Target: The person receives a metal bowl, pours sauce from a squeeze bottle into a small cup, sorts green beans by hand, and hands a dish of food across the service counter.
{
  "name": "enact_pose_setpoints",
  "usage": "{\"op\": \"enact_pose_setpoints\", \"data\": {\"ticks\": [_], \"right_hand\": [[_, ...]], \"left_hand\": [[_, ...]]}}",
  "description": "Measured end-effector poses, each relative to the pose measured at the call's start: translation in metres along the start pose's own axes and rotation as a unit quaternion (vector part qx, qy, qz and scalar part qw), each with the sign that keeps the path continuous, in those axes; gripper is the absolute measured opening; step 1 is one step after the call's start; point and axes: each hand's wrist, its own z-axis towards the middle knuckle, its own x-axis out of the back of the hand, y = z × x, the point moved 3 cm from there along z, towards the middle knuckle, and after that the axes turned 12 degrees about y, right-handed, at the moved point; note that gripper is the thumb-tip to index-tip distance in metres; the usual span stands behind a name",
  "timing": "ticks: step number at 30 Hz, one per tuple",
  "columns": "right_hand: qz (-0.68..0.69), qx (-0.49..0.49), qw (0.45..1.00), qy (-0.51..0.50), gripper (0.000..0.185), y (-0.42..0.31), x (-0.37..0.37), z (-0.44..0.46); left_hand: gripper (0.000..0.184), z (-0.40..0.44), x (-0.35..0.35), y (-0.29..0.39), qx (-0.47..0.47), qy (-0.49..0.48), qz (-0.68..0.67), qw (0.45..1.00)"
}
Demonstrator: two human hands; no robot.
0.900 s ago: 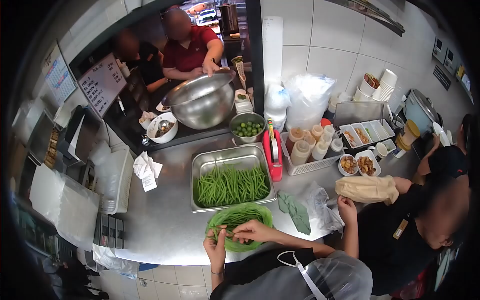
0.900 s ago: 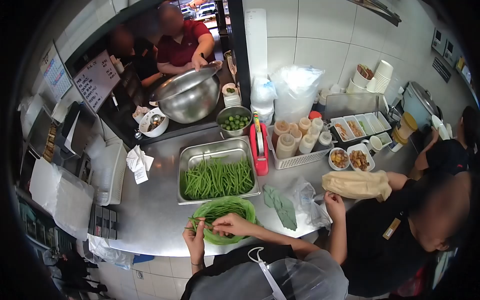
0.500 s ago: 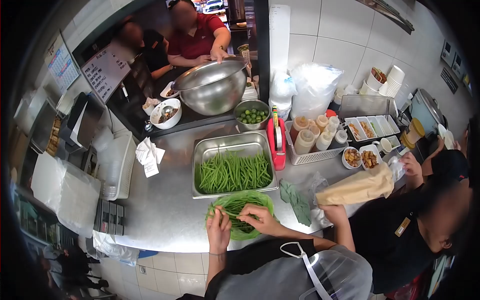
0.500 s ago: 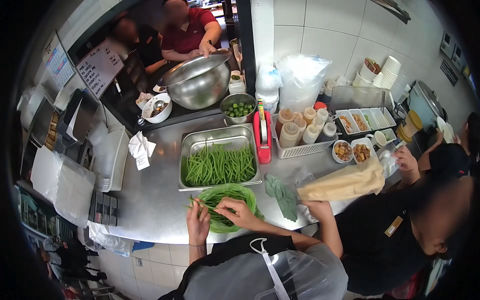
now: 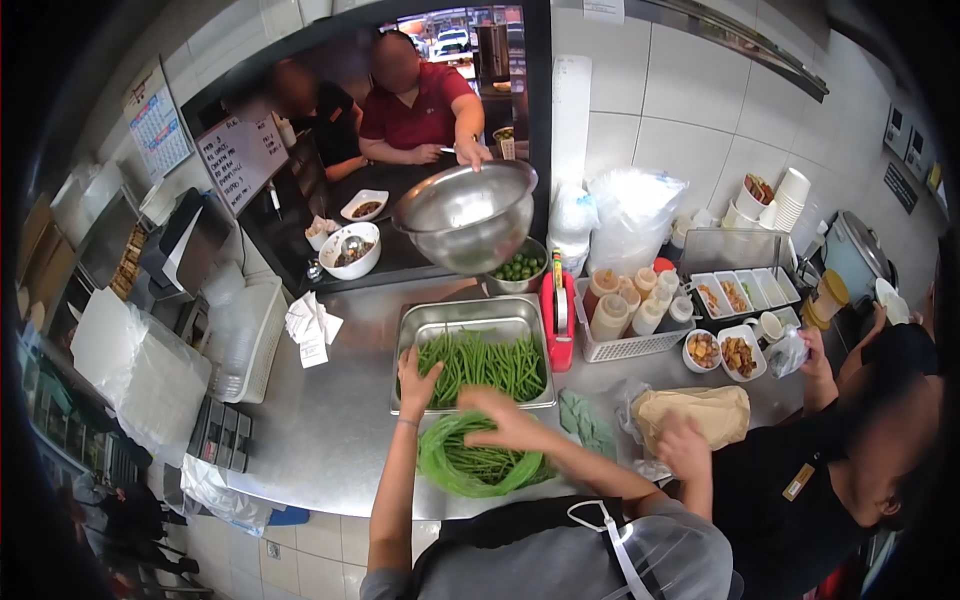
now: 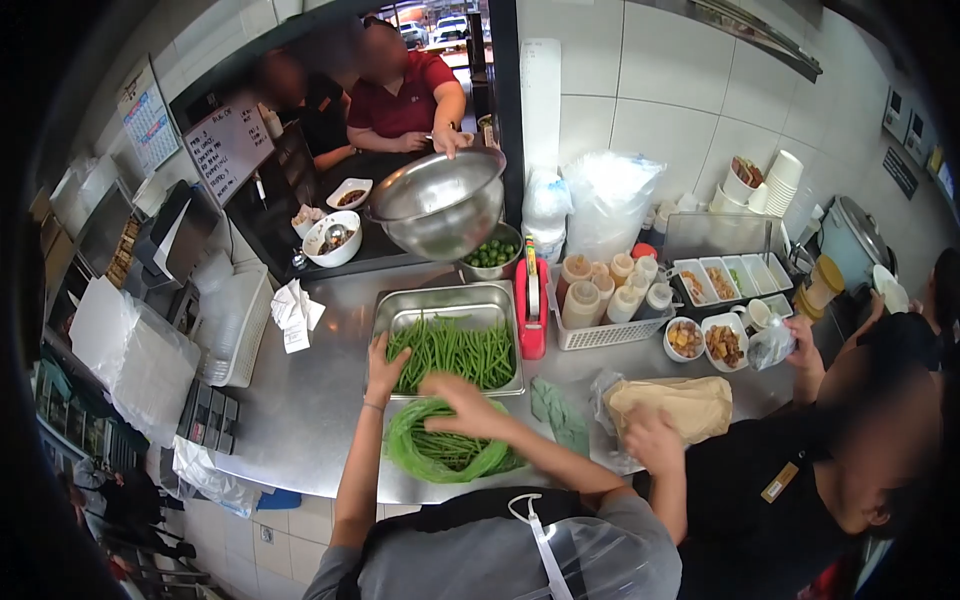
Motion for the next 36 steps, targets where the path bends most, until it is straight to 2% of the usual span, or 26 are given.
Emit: {"op": "enact_pose_setpoints", "data": {"ticks": [1,2,3,4,5,6,7,10,11,12,14,16,18,20,21,22,23,26,27,28,30,31,32,33,34,36], "right_hand": [[0.010,-0.061,0.997,0.053,0.067,0.004,0.023,0.028],[0.059,-0.070,0.978,0.188,0.081,0.009,0.045,0.056],[0.097,-0.105,0.950,0.277,0.091,0.035,0.065,0.083],[0.230,-0.213,0.877,0.364,0.101,0.058,0.084,0.116],[0.272,-0.303,0.806,0.430,0.112,0.081,0.100,0.143],[0.284,-0.346,0.778,0.441,0.126,0.100,0.111,0.166],[0.331,-0.387,0.731,0.454,0.124,0.084,0.114,0.181],[0.463,-0.420,0.686,0.373,0.119,0.225,0.092,0.208],[0.439,-0.504,0.652,0.358,0.111,0.213,0.094,0.203],[0.434,-0.506,0.656,0.353,0.111,0.193,0.092,0.208],[0.405,-0.543,0.587,0.443,0.058,0.164,0.085,0.209],[0.430,-0.530,0.591,0.431,0.062,0.179,0.077,0.207],[0.452,-0.513,0.638,0.354,0.065,0.165,0.074,0.193],[0.468,-0.456,0.687,0.317,0.069,0.156,0.065,0.165],[0.461,-0.407,0.711,0.342,0.070,0.148,0.058,0.150],[0.452,-0.407,0.721,0.332,0.065,0.113,0.053,0.136],[0.476,-0.387,0.714,0.339,0.056,0.094,0.045,0.125],[0.508,-0.421,0.706,0.256,0.063,0.047,0.010,0.096],[0.511,-0.431,0.703,0.242,0.063,0.030,-0.006,0.088],[0.511,-0.443,0.700,0.230,0.056,0.012,-0.024,0.084],[0.477,-0.475,0.713,0.195,0.039,-0.030,-0.068,0.071],[0.523,-0.464,0.702,0.138,0.033,-0.046,-0.097,0.071],[0.515,-0.470,0.708,0.113,0.033,-0.081,-0.124,0.067],[0.522,-0.517,0.675,0.072,0.036,-0.103,-0.156,0.058],[0.528,-0.519,0.671,0.033,0.038,-0.133,-0.190,0.052],[0.532,-0.518,0.669,-0.038,0.043,-0.162,-0.262,0.028]], "left_hand": [[0.067,-0.003,0.003,-0.004,0.023,0.009,-0.031,0.999],[0.067,-0.006,0.007,-0.004,0.024,0.009,-0.031,0.999],[0.065,-0.012,0.015,-0.001,0.046,0.014,-0.079,0.996],[0.063,-0.016,0.022,0.004,0.067,0.021,-0.127,0.989],[0.063,-0.022,0.030,0.010,0.067,0.025,-0.131,0.989],[0.059,-0.032,0.038,0.013,0.087,0.013,-0.185,0.979],[0.055,-0.042,0.046,0.017,0.105,0.002,-0.239,0.965],[0.048,-0.082,0.072,0.028,0.130,0.001,-0.334,0.933],[0.048,-0.095,0.081,0.030,0.131,0.008,-0.339,0.931],[0.045,-0.110,0.087,0.031,0.167,-0.002,-0.377,0.911],[0.043,-0.141,0.100,0.032,0.209,-0.013,-0.412,0.887],[0.040,-0.159,0.114,0.031,0.218,-0.031,-0.405,0.887],[0.039,-0.173,0.134,0.028,0.237,-0.018,-0.406,0.883],[0.038,-0.183,0.148,0.022,0.251,-0.004,-0.405,0.879],[0.037,-0.187,0.156,0.015,0.272,0.005,-0.407,0.872],[0.037,-0.193,0.164,0.009,0.297,0.015,-0.408,0.863],[0.036,-0.197,0.170,0.003,0.292,0.016,-0.407,0.865],[0.036,-0.203,0.197,0.015,0.295,0.031,-0.425,0.855],[0.042,-0.204,0.209,0.015,0.275,0.027,-0.421,0.864],[0.042,-0.204,0.220,0.016,0.284,0.048,-0.415,0.863],[0.060,-0.213,0.250,0.020,0.238,0.065,-0.462,0.852],[0.060,-0.218,0.267,0.013,0.233,0.111,-0.450,0.855],[0.067,-0.228,0.284,0.010,0.222,0.110,-0.484,0.839],[0.075,-0.241,0.307,0.006,0.210,0.106,-0.517,0.823],[0.075,-0.258,0.335,-0.002,0.207,0.143,-0.505,0.825],[0.077,-0.293,0.369,-0.021,0.252,0.169,-0.567,0.766]]}}
